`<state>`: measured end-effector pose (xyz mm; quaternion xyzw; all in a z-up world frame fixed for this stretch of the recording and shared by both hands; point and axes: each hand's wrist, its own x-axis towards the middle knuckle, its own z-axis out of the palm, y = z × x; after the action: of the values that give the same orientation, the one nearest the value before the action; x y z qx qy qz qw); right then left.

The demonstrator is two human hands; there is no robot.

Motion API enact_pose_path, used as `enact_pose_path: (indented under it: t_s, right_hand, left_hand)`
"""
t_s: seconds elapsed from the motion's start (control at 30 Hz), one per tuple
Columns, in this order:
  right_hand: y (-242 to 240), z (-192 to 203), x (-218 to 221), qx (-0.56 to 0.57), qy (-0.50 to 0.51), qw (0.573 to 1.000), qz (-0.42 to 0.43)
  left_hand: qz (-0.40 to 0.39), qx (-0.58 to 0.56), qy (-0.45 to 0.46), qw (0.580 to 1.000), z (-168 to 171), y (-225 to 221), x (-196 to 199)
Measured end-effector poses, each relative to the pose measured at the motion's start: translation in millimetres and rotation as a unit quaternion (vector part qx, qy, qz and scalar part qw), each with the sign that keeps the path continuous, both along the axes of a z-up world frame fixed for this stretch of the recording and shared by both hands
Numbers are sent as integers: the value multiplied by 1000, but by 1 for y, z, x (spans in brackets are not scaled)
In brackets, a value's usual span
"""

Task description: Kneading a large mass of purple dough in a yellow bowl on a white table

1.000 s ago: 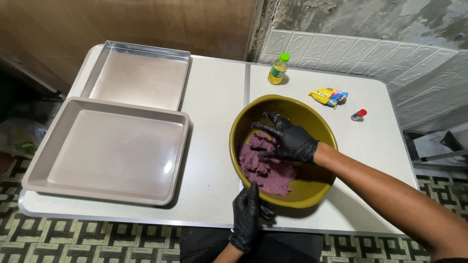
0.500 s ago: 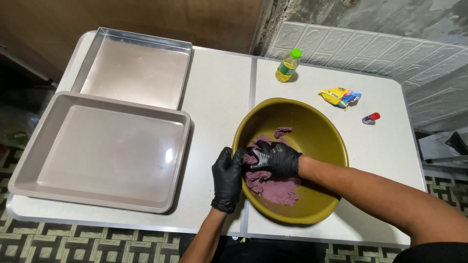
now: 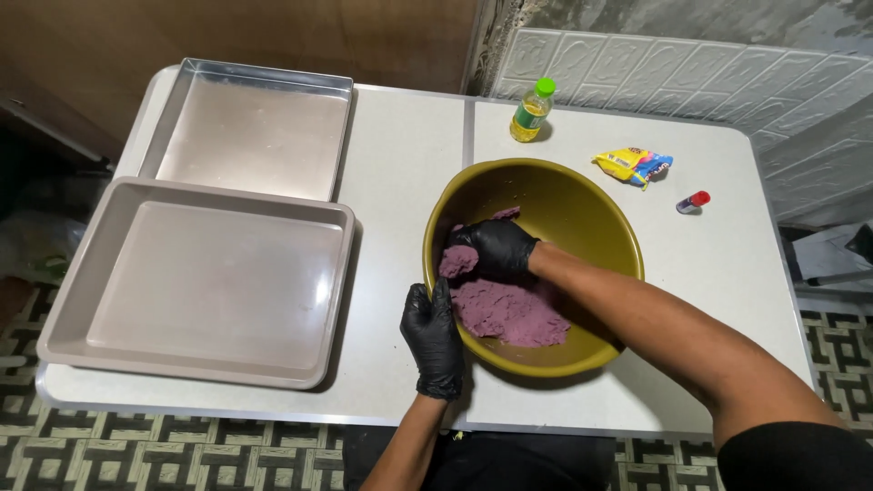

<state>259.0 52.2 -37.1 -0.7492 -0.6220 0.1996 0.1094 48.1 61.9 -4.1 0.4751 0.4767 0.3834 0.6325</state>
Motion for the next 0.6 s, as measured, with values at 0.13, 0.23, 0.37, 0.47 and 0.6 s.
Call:
enact_pose_path:
  t_s: [0.13,0.23,0.37,0.47,0.6]
  right_hand:
    - [-9,48,9,-60,97,993,11]
    - [-17,56,22,-7,123,990,67]
    - [-29,85,13,14,39,998,57]
    - [-42,123,-19,40,-3,997,70]
    - [-55,88,-2,210,-83,922,316]
  left_hand:
    - [-7,20,2,1000,0,-3,-4]
    - [-10,27,3,1000,-1,-8,-2]
    - [2,-26,-20,999,2,-15,-3]
    - [-5,-46,-44,998,0,-23,-11]
    - [-134,-46,-136,980,34,-50,-43]
